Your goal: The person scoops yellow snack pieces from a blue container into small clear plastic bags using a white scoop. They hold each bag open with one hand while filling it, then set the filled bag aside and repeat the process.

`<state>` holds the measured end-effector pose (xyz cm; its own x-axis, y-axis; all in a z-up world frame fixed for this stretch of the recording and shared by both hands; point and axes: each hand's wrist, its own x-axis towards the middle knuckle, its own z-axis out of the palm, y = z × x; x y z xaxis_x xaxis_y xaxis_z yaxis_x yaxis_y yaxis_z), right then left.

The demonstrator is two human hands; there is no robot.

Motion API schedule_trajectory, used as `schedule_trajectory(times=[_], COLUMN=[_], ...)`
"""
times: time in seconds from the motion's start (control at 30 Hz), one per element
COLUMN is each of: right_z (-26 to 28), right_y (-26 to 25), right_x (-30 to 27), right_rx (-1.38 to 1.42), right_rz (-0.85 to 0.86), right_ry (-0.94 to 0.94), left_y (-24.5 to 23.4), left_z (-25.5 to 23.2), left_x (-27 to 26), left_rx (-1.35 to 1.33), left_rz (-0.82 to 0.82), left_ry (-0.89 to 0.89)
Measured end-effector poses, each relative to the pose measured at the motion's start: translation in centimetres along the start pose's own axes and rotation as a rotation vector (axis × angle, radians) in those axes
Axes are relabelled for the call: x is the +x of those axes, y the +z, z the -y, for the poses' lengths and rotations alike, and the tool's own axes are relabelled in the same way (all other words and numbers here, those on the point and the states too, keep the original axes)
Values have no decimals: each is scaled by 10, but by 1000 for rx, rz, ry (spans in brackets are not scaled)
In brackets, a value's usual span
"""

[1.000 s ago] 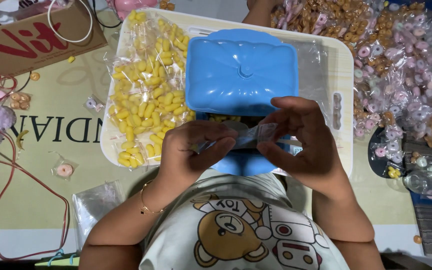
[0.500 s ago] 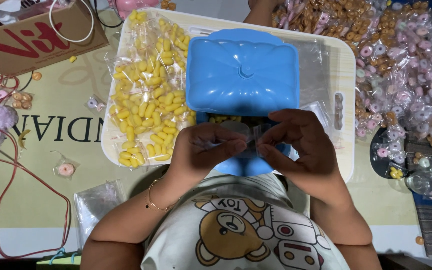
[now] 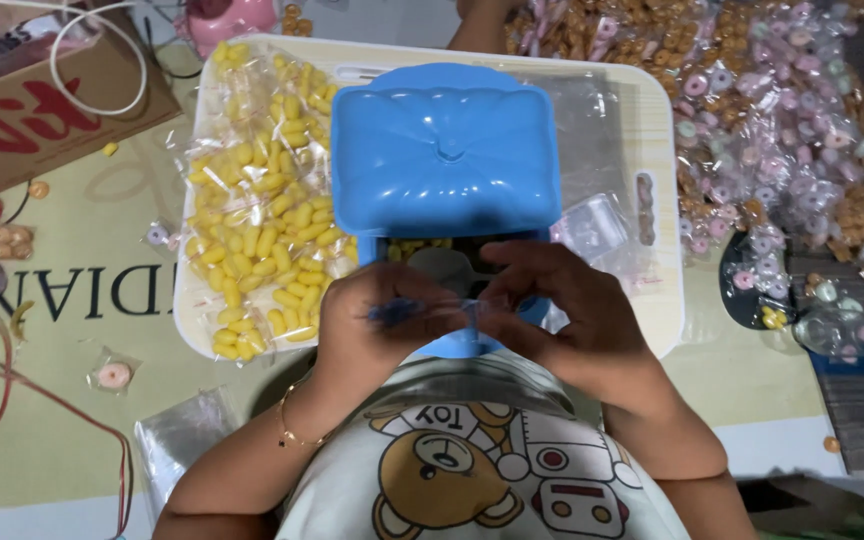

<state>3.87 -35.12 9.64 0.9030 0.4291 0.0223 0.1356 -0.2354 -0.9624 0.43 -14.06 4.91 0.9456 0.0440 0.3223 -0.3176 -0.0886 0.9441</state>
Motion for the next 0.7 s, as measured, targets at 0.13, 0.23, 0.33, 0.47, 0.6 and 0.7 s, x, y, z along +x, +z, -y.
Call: schedule_trajectory(times=[0.13,0.23,0.33,0.47,0.6,0.7], right_z=[3,10,11,8,2,-1], right_y=[-8,-14,-18,-19,-14,-14], right_x=[-3,-11,-14,-14,-10,-10], right_rx=[-128,-129,-83,-65,-107,-176], right_rz=[14,22,-12,68,45,37], right_ry=[-205,-221,-243,-205,-279,-300], left_y=[-3,-9,-13,-10,-10,-10], left_z=[2,5,9,11,11,3], left_x=[-1,-6,-8,-10,-11,-8], left_rx=[36,18,26,5,17,95], left_rz=[36,122,119,57,60,117], left_ry=[11,-34,-124,-64,-77,-77])
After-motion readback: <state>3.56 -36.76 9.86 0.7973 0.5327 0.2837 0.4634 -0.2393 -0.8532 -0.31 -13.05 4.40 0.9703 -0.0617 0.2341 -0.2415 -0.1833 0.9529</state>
